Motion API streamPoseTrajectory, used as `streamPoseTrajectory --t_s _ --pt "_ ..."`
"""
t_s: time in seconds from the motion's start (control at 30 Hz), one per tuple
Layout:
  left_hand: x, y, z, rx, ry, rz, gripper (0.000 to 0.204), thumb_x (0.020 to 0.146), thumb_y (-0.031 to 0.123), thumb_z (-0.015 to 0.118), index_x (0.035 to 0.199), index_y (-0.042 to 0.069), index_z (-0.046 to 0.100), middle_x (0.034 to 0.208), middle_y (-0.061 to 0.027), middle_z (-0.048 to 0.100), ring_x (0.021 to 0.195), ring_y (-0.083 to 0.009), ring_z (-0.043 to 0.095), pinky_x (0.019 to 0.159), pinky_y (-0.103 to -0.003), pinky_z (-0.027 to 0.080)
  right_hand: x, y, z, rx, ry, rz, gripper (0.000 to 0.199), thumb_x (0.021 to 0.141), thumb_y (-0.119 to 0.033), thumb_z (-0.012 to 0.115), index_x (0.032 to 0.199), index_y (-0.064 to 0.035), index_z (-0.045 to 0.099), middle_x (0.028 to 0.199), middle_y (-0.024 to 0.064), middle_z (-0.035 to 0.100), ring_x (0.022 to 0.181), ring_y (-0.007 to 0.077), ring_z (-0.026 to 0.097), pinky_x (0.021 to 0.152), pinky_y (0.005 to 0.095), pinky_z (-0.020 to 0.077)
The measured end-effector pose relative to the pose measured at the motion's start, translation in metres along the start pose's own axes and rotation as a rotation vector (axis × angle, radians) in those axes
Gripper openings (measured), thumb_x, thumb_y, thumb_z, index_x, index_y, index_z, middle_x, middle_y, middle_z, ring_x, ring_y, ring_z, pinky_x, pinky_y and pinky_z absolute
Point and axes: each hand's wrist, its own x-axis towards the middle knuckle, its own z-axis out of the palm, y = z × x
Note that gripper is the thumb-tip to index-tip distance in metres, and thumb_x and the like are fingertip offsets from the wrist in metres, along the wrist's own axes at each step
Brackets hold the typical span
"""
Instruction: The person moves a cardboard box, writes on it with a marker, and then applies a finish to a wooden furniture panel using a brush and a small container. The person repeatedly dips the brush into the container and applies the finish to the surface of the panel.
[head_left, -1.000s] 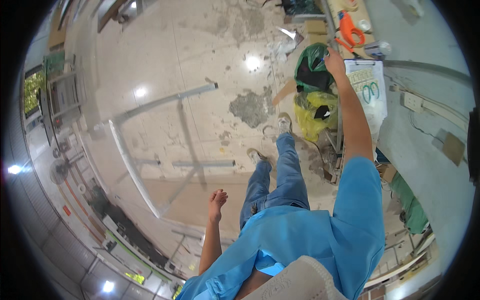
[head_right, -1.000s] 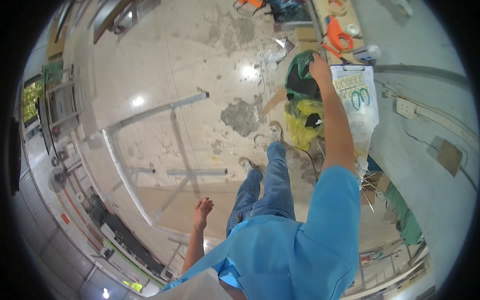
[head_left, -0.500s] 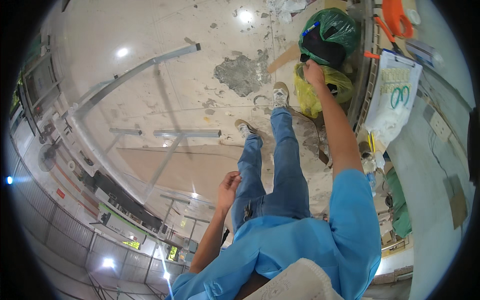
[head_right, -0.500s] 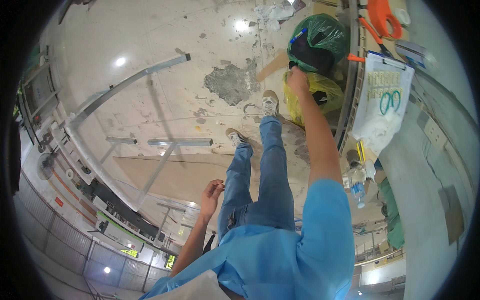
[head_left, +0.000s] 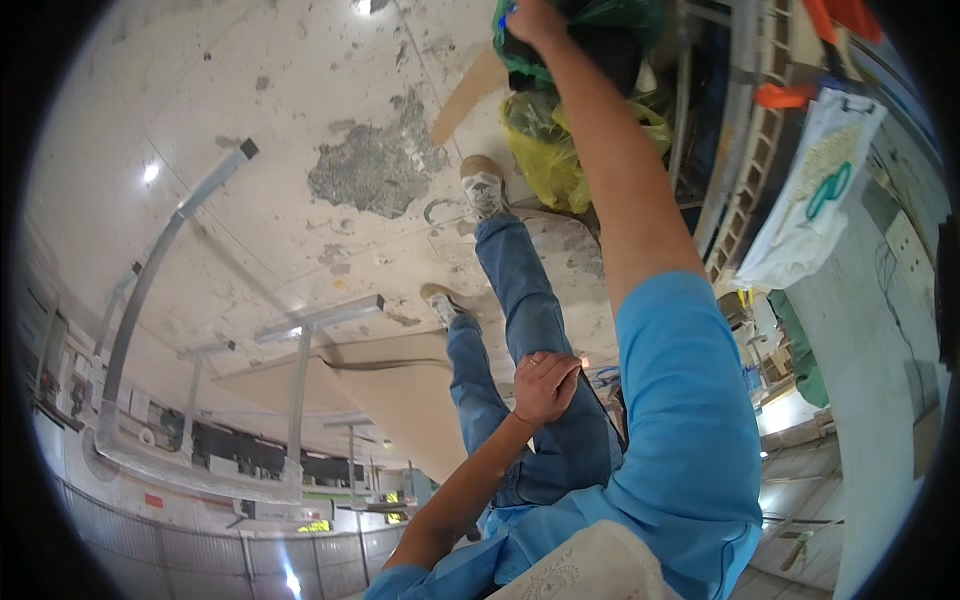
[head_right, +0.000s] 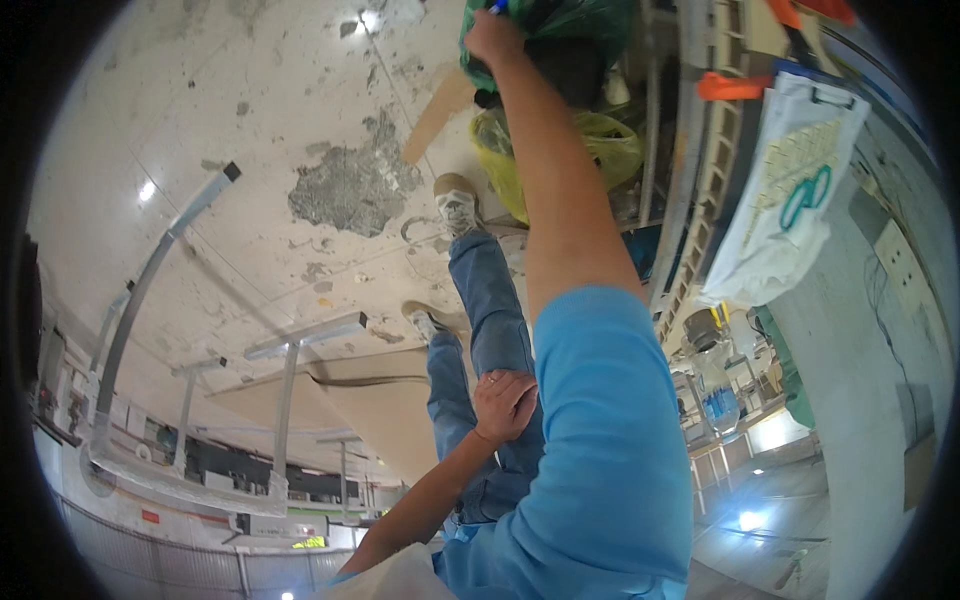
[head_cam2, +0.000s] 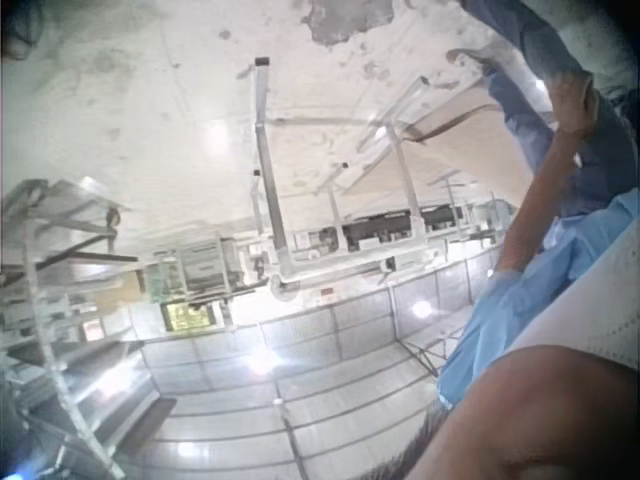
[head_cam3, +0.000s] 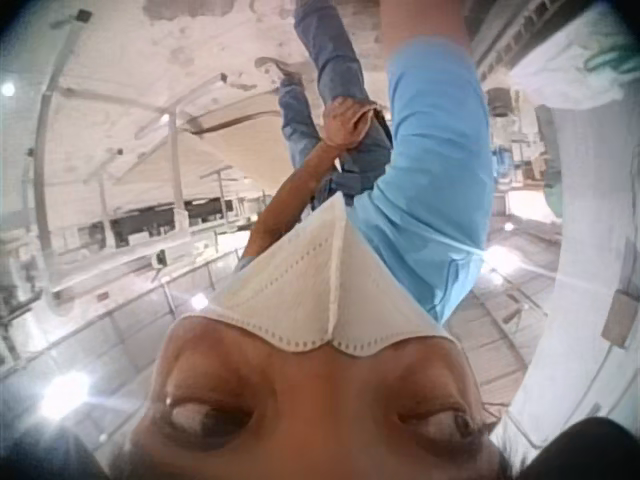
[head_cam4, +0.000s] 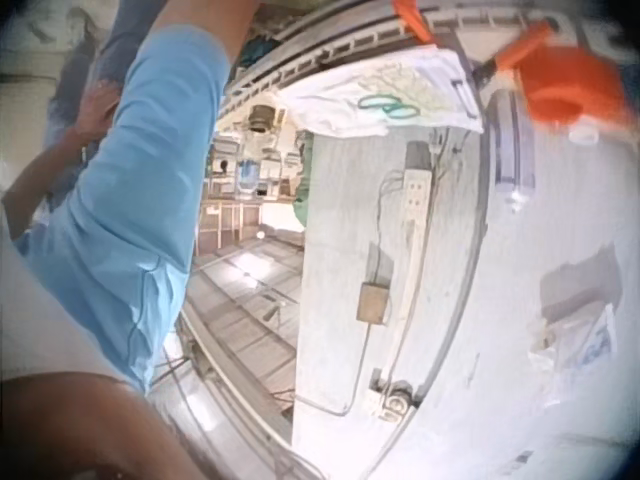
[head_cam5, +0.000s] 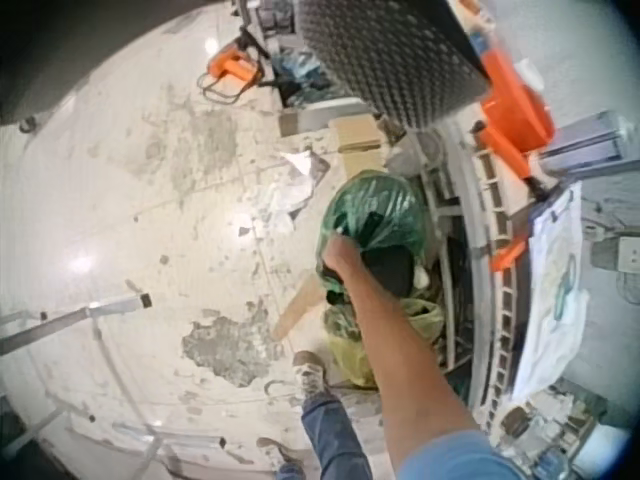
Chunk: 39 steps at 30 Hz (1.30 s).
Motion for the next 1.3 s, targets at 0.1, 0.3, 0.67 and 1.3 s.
streamPoseTrajectory --t_s 0.1,0.3,0.67,1.3 --pt "0.004 0.004 -0.004 0.058 -0.065 0.003 0.011 0.086 0.012 0.071 0.097 0.011 0.073 0.096 -0.0045 0.074 0.086 -0.0255 0.067 0.074 -0.040 0.045 -0.084 -0.050 -0.059 0.284 0.121 -0.031 0.035 0.087 -0.024 0.072 0.119 -0.0093 0.071 0.112 0.0191 0.073 0.097 0.0361 0.071 0.083 0.0456 0.0570" --pt "0.008 0.011 -0.031 -0.045 -0.304 -0.253 0.021 0.094 0.022 0.069 0.111 0.010 0.073 0.107 -0.0097 0.075 0.097 -0.0293 0.069 0.083 -0.040 0.051 -0.247 -0.103 -0.268 0.907 0.515 -0.112 0.027 0.092 -0.005 0.073 0.118 -0.0067 0.069 0.096 0.0039 0.067 0.079 0.0115 0.066 0.069 0.0284 0.0553" --pt "-0.124 -0.026 -0.148 0.037 0.202 -0.625 0.034 0.098 0.035 0.063 0.119 0.009 0.071 0.106 -0.0161 0.077 0.102 -0.0345 0.073 0.090 -0.042 0.056 -0.263 -0.003 -0.441 0.865 0.562 0.125 0.035 0.100 -0.019 0.069 0.133 -0.0090 0.067 0.081 0.0011 0.063 0.070 0.0087 0.062 0.060 0.0253 0.0488" --pt "-0.272 -0.061 -0.129 -0.424 0.848 -0.584 0.036 0.096 0.037 0.065 0.109 0.004 0.074 0.104 -0.0147 0.077 0.099 -0.0283 0.073 0.089 -0.042 0.055 -0.537 -0.268 -0.211 0.306 -0.880 -0.147 0.030 0.103 -0.024 0.065 0.123 -0.0024 0.068 0.097 0.0091 0.071 0.078 0.0185 0.069 0.066 0.0321 0.0564"
